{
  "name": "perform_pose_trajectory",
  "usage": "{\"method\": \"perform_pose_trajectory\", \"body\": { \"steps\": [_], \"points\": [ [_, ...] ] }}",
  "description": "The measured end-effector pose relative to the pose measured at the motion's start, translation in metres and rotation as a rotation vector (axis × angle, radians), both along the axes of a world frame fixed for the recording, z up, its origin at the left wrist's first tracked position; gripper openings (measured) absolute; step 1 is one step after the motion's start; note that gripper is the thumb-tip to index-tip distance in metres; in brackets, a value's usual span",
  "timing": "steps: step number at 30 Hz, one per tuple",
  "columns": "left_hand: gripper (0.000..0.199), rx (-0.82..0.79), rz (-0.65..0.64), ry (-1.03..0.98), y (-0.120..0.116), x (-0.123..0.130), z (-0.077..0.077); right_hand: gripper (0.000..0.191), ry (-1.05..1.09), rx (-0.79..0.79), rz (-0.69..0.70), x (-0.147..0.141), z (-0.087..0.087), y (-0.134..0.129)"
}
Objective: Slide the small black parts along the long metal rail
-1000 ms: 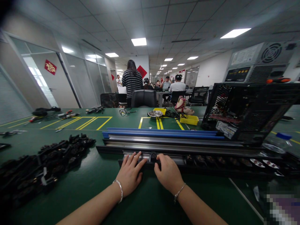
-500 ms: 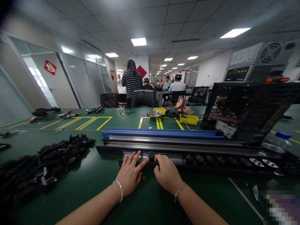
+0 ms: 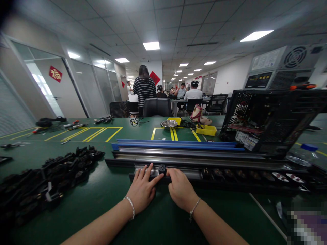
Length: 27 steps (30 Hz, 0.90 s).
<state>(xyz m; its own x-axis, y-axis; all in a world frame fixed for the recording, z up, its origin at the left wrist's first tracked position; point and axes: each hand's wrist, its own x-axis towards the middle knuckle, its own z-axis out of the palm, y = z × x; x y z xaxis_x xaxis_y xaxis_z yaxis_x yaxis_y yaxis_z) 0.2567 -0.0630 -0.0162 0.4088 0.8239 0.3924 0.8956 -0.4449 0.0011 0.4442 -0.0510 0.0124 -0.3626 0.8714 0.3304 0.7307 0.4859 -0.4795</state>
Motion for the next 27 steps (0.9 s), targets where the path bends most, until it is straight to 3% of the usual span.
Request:
{"method": "perform_pose_trajectory", "body": {
  "steps": [27],
  "points": [
    [0.078, -0.023, 0.100, 0.071, 0.002, 0.013, 0.003, 0.061, -0.112, 0.110, 0.069, -0.006, -0.012, 0.005]
  ]
}}
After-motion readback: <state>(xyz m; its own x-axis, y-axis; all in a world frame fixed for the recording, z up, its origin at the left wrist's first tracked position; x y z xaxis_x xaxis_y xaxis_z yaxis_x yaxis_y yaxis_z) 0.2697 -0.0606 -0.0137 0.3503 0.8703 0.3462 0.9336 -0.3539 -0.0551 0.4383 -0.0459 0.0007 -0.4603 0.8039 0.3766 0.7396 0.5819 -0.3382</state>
